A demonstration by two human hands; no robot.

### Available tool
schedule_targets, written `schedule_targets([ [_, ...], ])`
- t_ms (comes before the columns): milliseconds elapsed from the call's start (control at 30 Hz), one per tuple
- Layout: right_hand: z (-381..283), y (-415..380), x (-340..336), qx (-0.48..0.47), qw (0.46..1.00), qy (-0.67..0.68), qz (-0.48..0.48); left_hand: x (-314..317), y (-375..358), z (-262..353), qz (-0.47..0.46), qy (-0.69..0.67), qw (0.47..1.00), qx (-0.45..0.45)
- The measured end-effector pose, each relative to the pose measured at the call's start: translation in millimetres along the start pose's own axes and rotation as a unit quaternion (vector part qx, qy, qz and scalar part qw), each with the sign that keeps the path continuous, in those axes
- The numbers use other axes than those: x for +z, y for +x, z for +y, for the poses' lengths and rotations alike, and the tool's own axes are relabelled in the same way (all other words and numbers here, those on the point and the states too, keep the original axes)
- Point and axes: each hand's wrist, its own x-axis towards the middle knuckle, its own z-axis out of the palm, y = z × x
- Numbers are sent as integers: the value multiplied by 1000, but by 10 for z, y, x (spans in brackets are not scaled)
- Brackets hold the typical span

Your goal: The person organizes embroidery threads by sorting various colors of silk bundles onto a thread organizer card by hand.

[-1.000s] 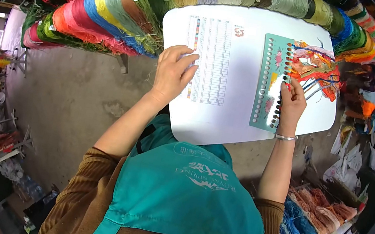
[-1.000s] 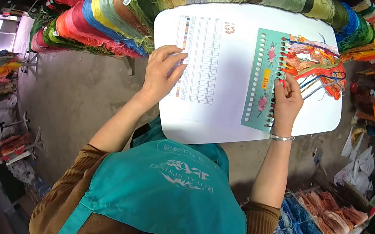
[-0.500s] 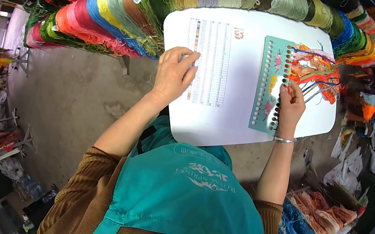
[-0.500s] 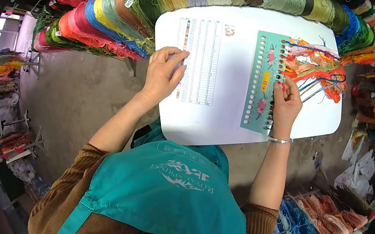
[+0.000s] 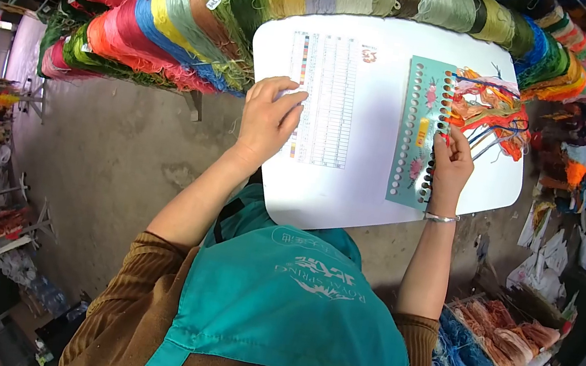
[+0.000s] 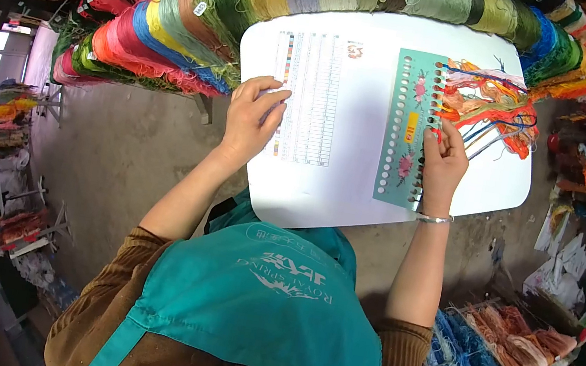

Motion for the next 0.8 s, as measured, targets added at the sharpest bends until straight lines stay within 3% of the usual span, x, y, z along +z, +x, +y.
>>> schedule_targets([
  [800, -8, -15, 19, -17, 1000, 0, -1, 22, -38, -20, 24, 3, 1000, 16],
])
